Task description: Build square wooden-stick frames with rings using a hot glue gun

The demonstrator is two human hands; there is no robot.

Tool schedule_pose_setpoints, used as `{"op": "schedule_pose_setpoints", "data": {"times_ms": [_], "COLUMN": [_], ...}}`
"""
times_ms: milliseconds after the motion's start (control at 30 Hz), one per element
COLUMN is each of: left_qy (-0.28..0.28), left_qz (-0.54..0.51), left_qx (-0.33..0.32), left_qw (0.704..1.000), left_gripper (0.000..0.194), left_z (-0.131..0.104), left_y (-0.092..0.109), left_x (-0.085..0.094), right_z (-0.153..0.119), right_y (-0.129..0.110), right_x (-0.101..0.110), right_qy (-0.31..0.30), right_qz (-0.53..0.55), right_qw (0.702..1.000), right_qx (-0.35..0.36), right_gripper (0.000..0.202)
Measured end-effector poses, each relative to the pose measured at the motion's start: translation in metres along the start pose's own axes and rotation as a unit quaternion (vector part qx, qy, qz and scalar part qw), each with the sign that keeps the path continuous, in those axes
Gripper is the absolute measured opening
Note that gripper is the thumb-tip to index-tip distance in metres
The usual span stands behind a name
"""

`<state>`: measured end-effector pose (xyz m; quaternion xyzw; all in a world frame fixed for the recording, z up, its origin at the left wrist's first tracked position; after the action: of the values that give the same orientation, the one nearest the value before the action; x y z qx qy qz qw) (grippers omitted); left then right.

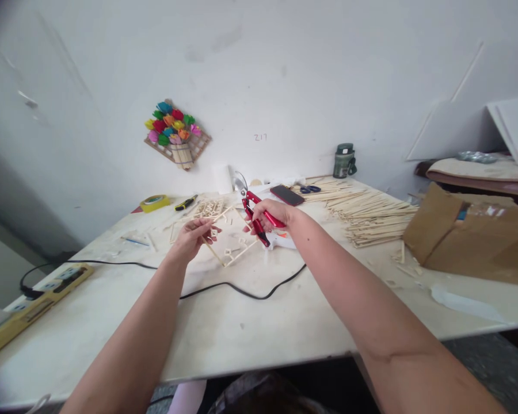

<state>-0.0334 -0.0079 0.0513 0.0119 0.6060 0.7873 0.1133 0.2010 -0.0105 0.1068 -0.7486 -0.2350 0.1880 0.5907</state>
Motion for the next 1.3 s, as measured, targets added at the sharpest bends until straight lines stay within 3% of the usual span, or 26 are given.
{"op": "schedule_pose_setpoints", "data": {"times_ms": [133,300,667,833,933,1067,1167,1300], "left_qy": [-0.043,-0.083,-0.046,-0.027,0.002,0.101,0.149,0.217], "left_qz": [0.064,0.161,0.364,0.300,0.243,0.094,-0.013,-0.064], "left_qx": [-0.011,-0.012,-0.080,-0.075,-0.064,-0.056,-0.025,-0.023], "left_qw": [0.997,0.983,0.927,0.951,0.968,0.989,0.988,0.974], "left_gripper": [0.037,0.028,0.020,0.020,0.025,0.034,0.038,0.037], "left_z": [-0.004,-0.006,-0.003,-0.001,-0.001,-0.001,0.001,0.006], "left_y": [0.010,0.023,0.032,0.028,0.024,0.015,0.002,-0.012], "left_x": [-0.001,-0.017,-0.013,-0.017,-0.016,-0.008,-0.005,-0.005], "right_z": [0.010,0.021,0.020,0.031,0.032,0.020,0.006,-0.011], "right_y": [-0.005,-0.012,-0.028,-0.026,-0.023,-0.021,-0.016,-0.003], "right_x": [0.003,-0.006,-0.025,-0.021,-0.018,-0.021,-0.031,-0.048], "right_qy": [0.002,0.016,0.043,0.036,0.055,0.139,0.182,0.201], "right_qz": [-0.066,-0.107,-0.150,-0.162,-0.128,-0.012,0.046,0.005], "right_qw": [0.997,0.992,0.986,0.984,0.990,0.983,0.965,0.961], "right_qx": [-0.031,-0.069,-0.065,-0.062,-0.013,0.115,0.182,0.190], "right_gripper": [0.016,0.011,0.006,0.009,0.012,0.016,0.020,0.022]}}
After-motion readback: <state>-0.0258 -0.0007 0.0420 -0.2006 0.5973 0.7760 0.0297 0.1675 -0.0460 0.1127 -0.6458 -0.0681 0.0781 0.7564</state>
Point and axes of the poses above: each hand's wrist, its own z-axis towards the middle knuckle, its own x-axis out of the back of the hand, y = z × x, the point moved 1 cm from there along z, towards the middle knuckle, and after that the axes turned 1 degree about -z, right-handed, at the moved point
